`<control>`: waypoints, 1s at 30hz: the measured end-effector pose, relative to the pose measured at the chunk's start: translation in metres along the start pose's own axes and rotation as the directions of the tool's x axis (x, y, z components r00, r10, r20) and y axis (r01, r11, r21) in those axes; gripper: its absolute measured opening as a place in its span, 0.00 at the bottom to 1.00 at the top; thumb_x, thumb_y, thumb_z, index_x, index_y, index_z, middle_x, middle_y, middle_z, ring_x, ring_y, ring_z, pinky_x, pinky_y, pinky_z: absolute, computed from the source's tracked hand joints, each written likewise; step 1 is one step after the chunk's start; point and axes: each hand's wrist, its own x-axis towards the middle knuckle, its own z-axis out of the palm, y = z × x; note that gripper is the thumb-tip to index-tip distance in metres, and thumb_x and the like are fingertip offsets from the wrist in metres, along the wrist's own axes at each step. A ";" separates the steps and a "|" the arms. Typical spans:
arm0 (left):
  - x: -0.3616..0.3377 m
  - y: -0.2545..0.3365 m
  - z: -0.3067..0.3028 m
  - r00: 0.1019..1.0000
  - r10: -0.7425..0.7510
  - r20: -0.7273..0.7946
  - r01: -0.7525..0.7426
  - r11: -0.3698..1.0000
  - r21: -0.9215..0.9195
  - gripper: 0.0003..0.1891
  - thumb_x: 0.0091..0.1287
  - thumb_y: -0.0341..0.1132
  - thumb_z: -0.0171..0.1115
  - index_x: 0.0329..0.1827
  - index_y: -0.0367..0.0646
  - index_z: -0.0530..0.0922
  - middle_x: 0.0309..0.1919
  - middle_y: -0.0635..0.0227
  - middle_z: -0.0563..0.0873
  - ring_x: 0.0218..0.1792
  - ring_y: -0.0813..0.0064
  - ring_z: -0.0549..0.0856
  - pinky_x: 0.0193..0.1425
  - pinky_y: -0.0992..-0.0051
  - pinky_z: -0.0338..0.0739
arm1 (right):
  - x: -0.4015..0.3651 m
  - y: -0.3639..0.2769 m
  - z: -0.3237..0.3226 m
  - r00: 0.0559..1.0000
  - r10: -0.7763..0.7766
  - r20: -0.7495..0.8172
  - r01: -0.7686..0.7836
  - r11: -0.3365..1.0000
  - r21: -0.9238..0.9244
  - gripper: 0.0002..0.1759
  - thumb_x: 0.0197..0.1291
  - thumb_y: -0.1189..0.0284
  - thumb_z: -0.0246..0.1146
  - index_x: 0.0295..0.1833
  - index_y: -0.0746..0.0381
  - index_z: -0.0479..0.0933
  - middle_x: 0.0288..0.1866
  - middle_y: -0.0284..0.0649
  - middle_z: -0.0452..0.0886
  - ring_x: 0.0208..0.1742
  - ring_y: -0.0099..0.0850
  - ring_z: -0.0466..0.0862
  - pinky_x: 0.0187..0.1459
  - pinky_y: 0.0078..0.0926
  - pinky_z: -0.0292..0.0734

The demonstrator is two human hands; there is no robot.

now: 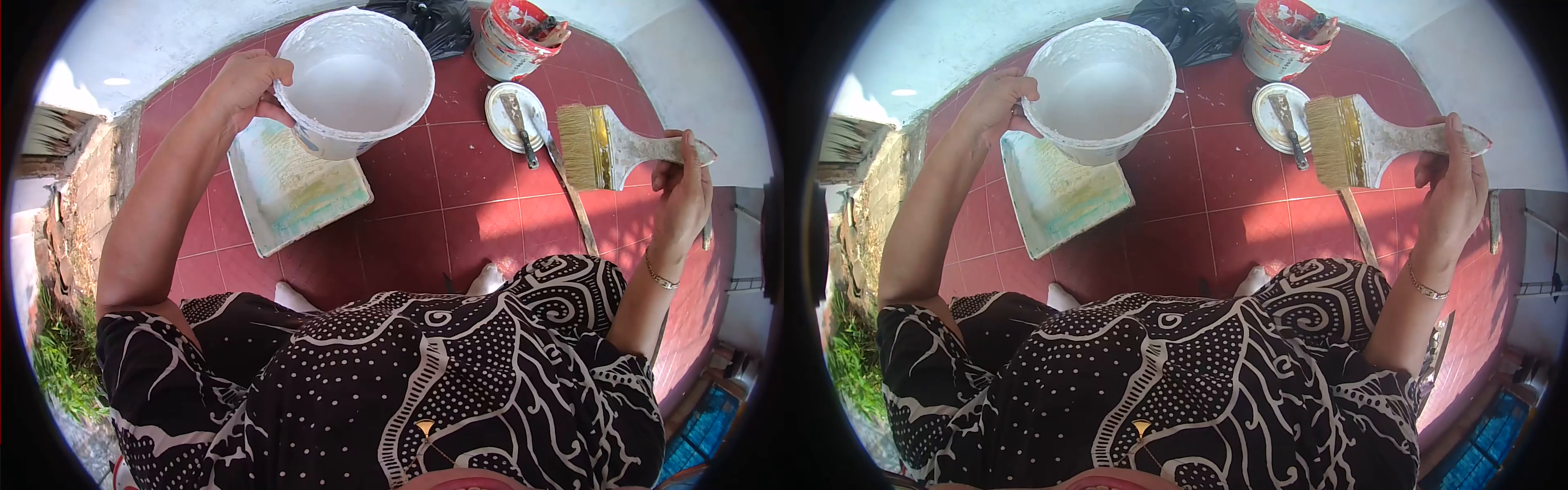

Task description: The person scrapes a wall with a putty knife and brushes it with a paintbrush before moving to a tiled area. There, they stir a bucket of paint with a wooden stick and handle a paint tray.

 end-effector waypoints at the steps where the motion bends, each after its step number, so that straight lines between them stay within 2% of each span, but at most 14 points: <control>1: -0.004 -0.001 -0.011 1.000 -0.012 -0.012 0.012 1.000 -0.004 0.13 0.44 0.26 0.58 0.34 0.29 0.71 0.30 0.52 0.77 0.27 0.57 0.82 0.27 0.62 0.85 | -0.001 0.000 0.001 1.000 0.004 -0.009 -0.005 1.000 -0.015 0.16 0.63 0.64 0.55 0.35 0.66 0.78 0.16 0.29 0.67 0.17 0.15 0.62 0.22 0.14 0.54; 2: -0.001 -0.005 -0.030 0.999 -0.037 -0.005 0.037 0.999 0.013 0.14 0.45 0.26 0.57 0.35 0.28 0.72 0.29 0.54 0.78 0.27 0.61 0.82 0.27 0.64 0.85 | -0.004 0.000 0.003 1.000 0.016 -0.011 -0.017 0.999 -0.032 0.16 0.63 0.64 0.55 0.35 0.66 0.78 0.16 0.29 0.67 0.17 0.15 0.62 0.22 0.14 0.53; 6: -0.022 -0.008 -0.077 0.994 -0.016 -0.108 0.019 1.000 0.021 0.17 0.46 0.28 0.57 0.40 0.27 0.74 0.28 0.57 0.80 0.26 0.67 0.82 0.23 0.68 0.85 | -0.006 -0.001 0.005 1.000 0.025 -0.007 -0.025 0.998 -0.056 0.16 0.62 0.63 0.55 0.35 0.66 0.78 0.15 0.29 0.67 0.17 0.15 0.62 0.22 0.14 0.53; 9: -0.030 -0.027 -0.114 0.985 0.003 -0.173 -0.002 1.000 0.007 0.17 0.46 0.28 0.57 0.40 0.28 0.74 0.27 0.58 0.80 0.25 0.69 0.82 0.23 0.69 0.84 | -0.005 0.004 0.010 0.997 0.062 -0.045 -0.065 0.996 -0.066 0.16 0.62 0.63 0.56 0.35 0.66 0.78 0.15 0.29 0.67 0.17 0.15 0.62 0.22 0.14 0.52; 10: -0.045 -0.028 -0.114 0.966 0.039 -0.255 -0.035 0.999 0.021 0.15 0.47 0.28 0.57 0.38 0.30 0.75 0.26 0.60 0.79 0.24 0.71 0.82 0.22 0.70 0.84 | -0.004 0.007 0.008 0.997 0.074 -0.032 -0.076 0.995 -0.067 0.16 0.62 0.62 0.56 0.35 0.65 0.78 0.16 0.29 0.67 0.17 0.15 0.62 0.22 0.14 0.53; 13: -0.042 -0.064 -0.143 0.930 0.015 -0.367 0.013 0.997 0.073 0.13 0.48 0.28 0.57 0.37 0.31 0.75 0.26 0.61 0.79 0.23 0.70 0.82 0.22 0.70 0.84 | -0.008 0.006 0.014 1.000 0.026 0.007 -0.025 0.995 -0.092 0.16 0.63 0.62 0.56 0.36 0.66 0.77 0.16 0.28 0.66 0.18 0.15 0.61 0.22 0.15 0.53; 17: -0.048 -0.103 -0.173 0.903 -0.064 -0.426 0.042 0.997 -0.059 0.11 0.49 0.27 0.57 0.35 0.32 0.75 0.26 0.61 0.79 0.21 0.71 0.81 0.22 0.71 0.84 | -0.019 -0.002 0.025 0.999 0.048 -0.008 -0.049 0.997 -0.062 0.17 0.63 0.61 0.54 0.37 0.66 0.76 0.17 0.29 0.64 0.19 0.16 0.61 0.23 0.15 0.53; 18: -0.050 -0.107 -0.179 0.890 -0.098 -0.445 0.068 0.994 -0.083 0.11 0.49 0.27 0.57 0.35 0.32 0.75 0.26 0.61 0.79 0.21 0.71 0.81 0.22 0.71 0.84 | -0.018 -0.001 0.025 0.997 0.061 0.051 -0.055 0.992 -0.110 0.18 0.65 0.61 0.54 0.42 0.67 0.74 0.20 0.30 0.66 0.20 0.17 0.62 0.23 0.14 0.55; 19: -0.051 -0.110 -0.183 0.879 -0.133 -0.458 0.094 0.990 -0.107 0.11 0.50 0.28 0.57 0.35 0.31 0.75 0.26 0.61 0.79 0.20 0.71 0.81 0.22 0.72 0.84 | -0.016 0.002 0.026 0.995 0.070 0.075 -0.059 0.990 -0.129 0.18 0.65 0.61 0.54 0.42 0.67 0.74 0.20 0.30 0.66 0.20 0.17 0.62 0.23 0.14 0.55; 24: -0.065 -0.125 -0.215 0.870 -0.100 -0.483 0.068 0.994 -0.082 0.11 0.52 0.30 0.57 0.35 0.31 0.75 0.26 0.61 0.80 0.21 0.71 0.82 0.24 0.74 0.84 | -0.020 0.005 0.032 0.992 0.094 0.086 -0.078 0.982 -0.175 0.18 0.64 0.60 0.54 0.42 0.66 0.74 0.20 0.30 0.65 0.20 0.17 0.61 0.24 0.14 0.54; 27: -0.070 -0.137 -0.251 0.855 -0.076 -0.513 0.057 0.997 -0.053 0.11 0.53 0.32 0.57 0.34 0.32 0.76 0.25 0.61 0.80 0.22 0.73 0.82 0.24 0.77 0.84 | -0.015 0.007 0.036 0.985 0.141 0.096 -0.121 0.975 -0.189 0.17 0.64 0.61 0.55 0.41 0.66 0.74 0.23 0.31 0.68 0.22 0.18 0.65 0.26 0.15 0.60; 29: -0.076 -0.148 -0.265 0.841 -0.077 -0.535 0.048 0.997 -0.067 0.10 0.53 0.32 0.57 0.33 0.33 0.76 0.25 0.62 0.80 0.21 0.73 0.82 0.24 0.78 0.83 | -0.018 0.010 0.058 0.996 0.046 0.077 -0.030 0.981 -0.194 0.17 0.62 0.62 0.54 0.38 0.68 0.75 0.25 0.33 0.72 0.25 0.18 0.71 0.30 0.13 0.64; 30: -0.079 -0.150 -0.276 0.833 -0.162 -0.528 0.121 0.986 -0.112 0.09 0.54 0.33 0.58 0.31 0.36 0.76 0.26 0.63 0.80 0.21 0.73 0.82 0.24 0.79 0.83 | -0.018 0.013 0.070 0.997 0.000 0.073 0.014 0.980 -0.197 0.17 0.62 0.63 0.54 0.37 0.68 0.75 0.27 0.34 0.75 0.27 0.18 0.75 0.32 0.12 0.66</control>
